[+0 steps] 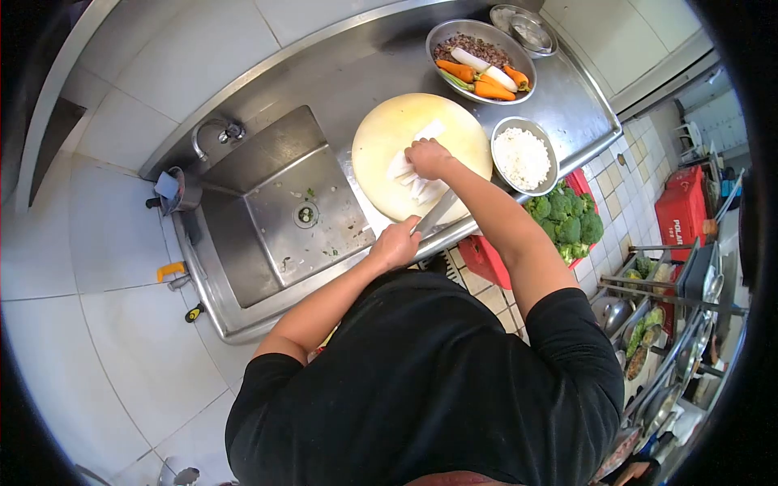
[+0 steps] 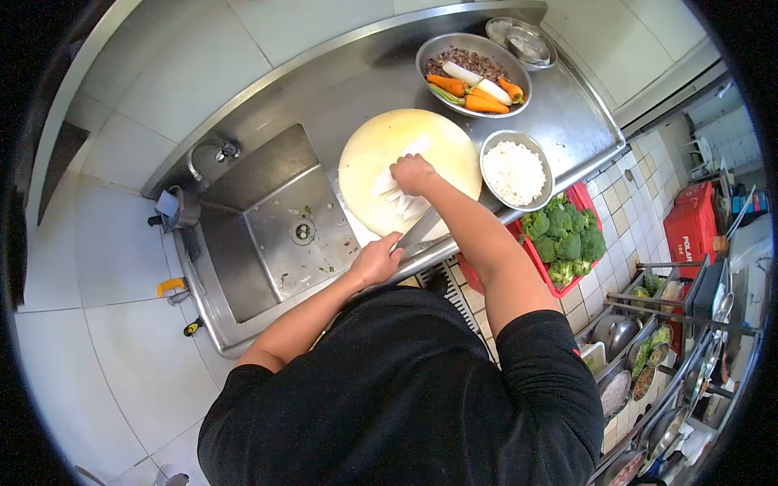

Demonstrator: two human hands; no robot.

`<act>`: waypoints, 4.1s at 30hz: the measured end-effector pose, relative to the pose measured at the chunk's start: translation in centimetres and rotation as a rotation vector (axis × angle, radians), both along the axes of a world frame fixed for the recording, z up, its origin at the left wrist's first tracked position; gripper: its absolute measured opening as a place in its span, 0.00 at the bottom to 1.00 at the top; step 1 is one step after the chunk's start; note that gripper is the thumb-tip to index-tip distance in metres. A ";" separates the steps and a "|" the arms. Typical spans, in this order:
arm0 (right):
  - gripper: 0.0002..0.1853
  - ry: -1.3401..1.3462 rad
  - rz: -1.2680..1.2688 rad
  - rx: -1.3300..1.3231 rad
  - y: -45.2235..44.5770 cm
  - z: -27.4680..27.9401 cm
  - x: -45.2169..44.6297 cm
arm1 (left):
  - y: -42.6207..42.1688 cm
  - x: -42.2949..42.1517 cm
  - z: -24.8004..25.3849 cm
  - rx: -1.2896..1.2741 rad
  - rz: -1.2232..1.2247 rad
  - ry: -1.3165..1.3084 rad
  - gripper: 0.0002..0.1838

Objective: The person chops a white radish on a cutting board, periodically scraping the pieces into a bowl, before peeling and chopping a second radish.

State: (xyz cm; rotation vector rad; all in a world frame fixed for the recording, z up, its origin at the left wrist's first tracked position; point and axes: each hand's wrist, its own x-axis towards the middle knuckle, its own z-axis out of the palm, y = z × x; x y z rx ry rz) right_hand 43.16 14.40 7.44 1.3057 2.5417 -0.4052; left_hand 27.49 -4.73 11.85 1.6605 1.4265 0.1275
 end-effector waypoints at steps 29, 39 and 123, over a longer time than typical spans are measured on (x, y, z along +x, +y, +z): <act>0.09 0.542 0.003 0.301 -1.5 6.2 1.9 | 1.3 -0.1 -0.5 -0.015 0.086 0.155 0.19; 0.11 0.747 -0.132 0.323 -14.9 -3.7 9.2 | 1.7 -0.8 1.8 0.116 -0.053 0.321 0.16; 0.17 0.654 -0.095 0.299 -13.3 -2.7 10.1 | 4.4 -3.2 1.1 0.136 -0.076 0.221 0.18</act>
